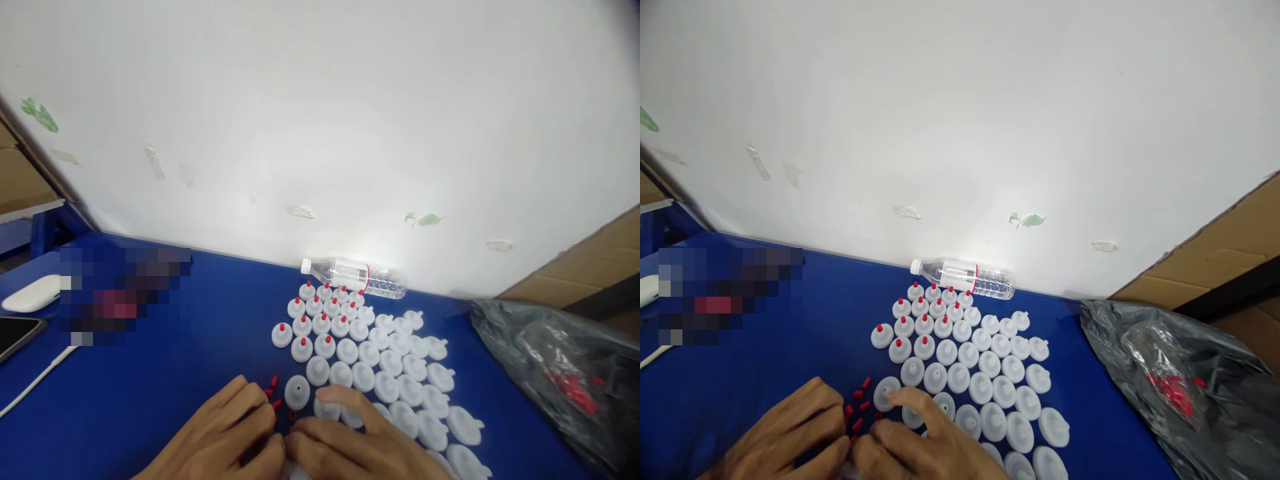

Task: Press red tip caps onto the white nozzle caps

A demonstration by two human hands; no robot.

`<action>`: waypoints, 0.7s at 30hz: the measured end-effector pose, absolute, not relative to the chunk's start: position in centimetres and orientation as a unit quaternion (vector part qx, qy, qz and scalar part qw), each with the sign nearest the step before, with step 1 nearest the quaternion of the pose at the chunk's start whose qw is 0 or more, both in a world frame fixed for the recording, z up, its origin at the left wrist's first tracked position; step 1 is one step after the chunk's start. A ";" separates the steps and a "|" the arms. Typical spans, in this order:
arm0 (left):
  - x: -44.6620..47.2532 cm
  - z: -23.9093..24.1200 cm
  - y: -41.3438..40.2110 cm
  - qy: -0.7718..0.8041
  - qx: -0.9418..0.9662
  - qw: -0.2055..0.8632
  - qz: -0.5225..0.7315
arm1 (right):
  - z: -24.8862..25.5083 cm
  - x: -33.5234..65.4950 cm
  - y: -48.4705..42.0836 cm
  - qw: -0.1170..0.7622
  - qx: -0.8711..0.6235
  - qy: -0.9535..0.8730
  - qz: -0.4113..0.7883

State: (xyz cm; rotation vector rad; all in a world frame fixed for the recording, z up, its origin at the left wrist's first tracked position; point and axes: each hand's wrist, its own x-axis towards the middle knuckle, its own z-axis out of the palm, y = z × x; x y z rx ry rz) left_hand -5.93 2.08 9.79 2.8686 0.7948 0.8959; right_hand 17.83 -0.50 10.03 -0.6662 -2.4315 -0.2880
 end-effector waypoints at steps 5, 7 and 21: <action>-7.1 11.0 3.7 0.304 0.894 0.087 0.317 | 13.7 21.8 1.6 0.253 -0.346 -0.896 -0.115; -7.2 11.2 4.1 0.332 0.879 0.109 0.324 | 14.4 24.1 3.0 0.267 -0.434 -0.853 -0.116; -6.5 8.8 5.2 0.345 0.871 0.147 0.318 | 12.3 28.9 6.0 0.139 -0.561 -0.813 -0.067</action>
